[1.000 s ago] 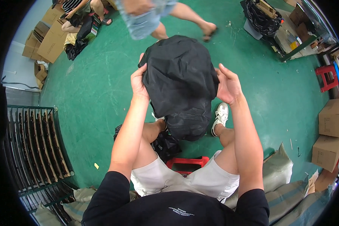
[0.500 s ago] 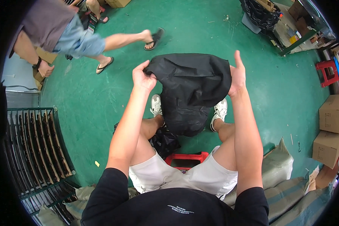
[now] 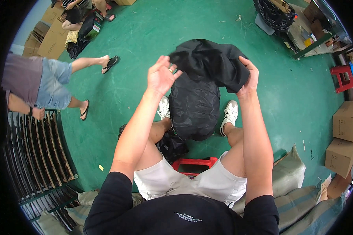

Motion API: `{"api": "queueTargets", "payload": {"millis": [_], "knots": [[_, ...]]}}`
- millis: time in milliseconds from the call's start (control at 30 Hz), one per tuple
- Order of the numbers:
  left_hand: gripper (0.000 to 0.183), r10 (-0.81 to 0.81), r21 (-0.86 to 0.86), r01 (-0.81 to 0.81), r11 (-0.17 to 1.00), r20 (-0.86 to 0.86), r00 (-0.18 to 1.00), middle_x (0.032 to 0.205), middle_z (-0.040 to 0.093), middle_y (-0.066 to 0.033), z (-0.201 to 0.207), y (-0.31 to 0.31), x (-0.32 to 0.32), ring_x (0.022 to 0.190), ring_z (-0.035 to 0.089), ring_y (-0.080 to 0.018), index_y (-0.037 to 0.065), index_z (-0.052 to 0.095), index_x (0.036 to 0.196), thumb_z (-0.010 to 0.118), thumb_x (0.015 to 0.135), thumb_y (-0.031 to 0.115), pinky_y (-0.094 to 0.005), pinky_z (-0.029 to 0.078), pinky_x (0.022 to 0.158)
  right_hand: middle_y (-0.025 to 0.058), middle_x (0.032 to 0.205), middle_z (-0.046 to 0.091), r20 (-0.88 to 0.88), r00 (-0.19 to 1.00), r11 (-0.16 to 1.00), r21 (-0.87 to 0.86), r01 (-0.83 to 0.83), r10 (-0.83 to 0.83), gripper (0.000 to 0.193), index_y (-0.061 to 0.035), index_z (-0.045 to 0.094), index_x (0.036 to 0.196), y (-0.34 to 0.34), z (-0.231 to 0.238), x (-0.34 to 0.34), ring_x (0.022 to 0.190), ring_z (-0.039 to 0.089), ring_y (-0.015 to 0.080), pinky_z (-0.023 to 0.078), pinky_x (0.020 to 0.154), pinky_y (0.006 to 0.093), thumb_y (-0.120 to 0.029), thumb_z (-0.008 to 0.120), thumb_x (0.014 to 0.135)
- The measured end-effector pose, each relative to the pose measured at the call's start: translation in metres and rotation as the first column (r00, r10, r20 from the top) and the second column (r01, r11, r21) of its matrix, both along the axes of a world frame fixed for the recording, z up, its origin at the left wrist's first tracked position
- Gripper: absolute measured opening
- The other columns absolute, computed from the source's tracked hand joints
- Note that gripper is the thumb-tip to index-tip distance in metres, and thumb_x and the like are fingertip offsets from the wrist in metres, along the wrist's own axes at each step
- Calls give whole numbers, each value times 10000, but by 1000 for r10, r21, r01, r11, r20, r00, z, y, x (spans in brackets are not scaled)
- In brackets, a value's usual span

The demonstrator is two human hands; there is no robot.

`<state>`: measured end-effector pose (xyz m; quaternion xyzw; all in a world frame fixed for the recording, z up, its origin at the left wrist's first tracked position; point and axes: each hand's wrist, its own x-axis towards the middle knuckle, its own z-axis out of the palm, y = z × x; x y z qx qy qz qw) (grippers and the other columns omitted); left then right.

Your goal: Inspecting and folding black elasticized fabric covers in an industrial setting.

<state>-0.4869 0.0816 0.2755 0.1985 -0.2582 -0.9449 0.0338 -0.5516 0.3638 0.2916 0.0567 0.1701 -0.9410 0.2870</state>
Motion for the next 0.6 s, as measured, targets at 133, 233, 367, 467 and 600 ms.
{"api": "queueTargets", "payload": {"millis": [133, 233, 367, 467, 600], "knots": [[915, 48, -290, 0, 957, 158, 986, 958, 597, -98, 12, 18, 0, 711, 591, -178, 111, 96, 1531, 665, 826, -19, -315, 512, 639, 228, 1117, 671, 73, 996, 993, 108, 39, -47, 410, 101, 588, 1140, -22, 22, 6, 998, 673, 352, 525, 954, 456, -245, 459, 961], [843, 90, -342, -28, 939, 167, 982, 937, 614, -101, -10, 4, -3, 687, 608, -168, 97, 162, 1518, 647, 838, -21, -304, 525, 622, 222, 1148, 664, 70, 997, 989, 149, -19, 8, 442, 93, 605, 1131, -25, 22, 9, 1026, 662, 348, 508, 968, 443, -299, 487, 965], [748, 200, -414, -144, 899, 96, 975, 1243, 537, -206, -27, 5, -11, 1111, 563, -239, 89, 245, 1494, 618, 853, -9, -331, 502, 874, 218, 1163, 658, 137, 990, 975, 218, -53, 23, 436, 81, 614, 1119, -45, 32, 18, 1013, 665, 346, 506, 963, 431, -312, 518, 956], [913, 115, -420, -52, 906, 125, 986, 1455, 309, -288, 9, 25, -13, 1246, 466, -283, 163, 137, 1542, 613, 807, -94, -370, 451, 984, 222, 1174, 649, 60, 998, 972, 235, -7, -7, 371, 88, 593, 1146, -35, 12, 7, 1026, 659, 351, 510, 966, 462, -213, 548, 934], [1046, 62, -496, -237, 835, -343, 937, 1450, 328, -265, 27, 9, -22, 1201, 525, -266, 226, 43, 1564, 595, 776, -184, -359, 490, 966, 219, 1176, 647, -54, 994, 985, 142, 100, -93, 313, 91, 575, 1176, -32, 2, -10, 1048, 653, 348, 534, 944, 453, -76, 561, 912]]}}
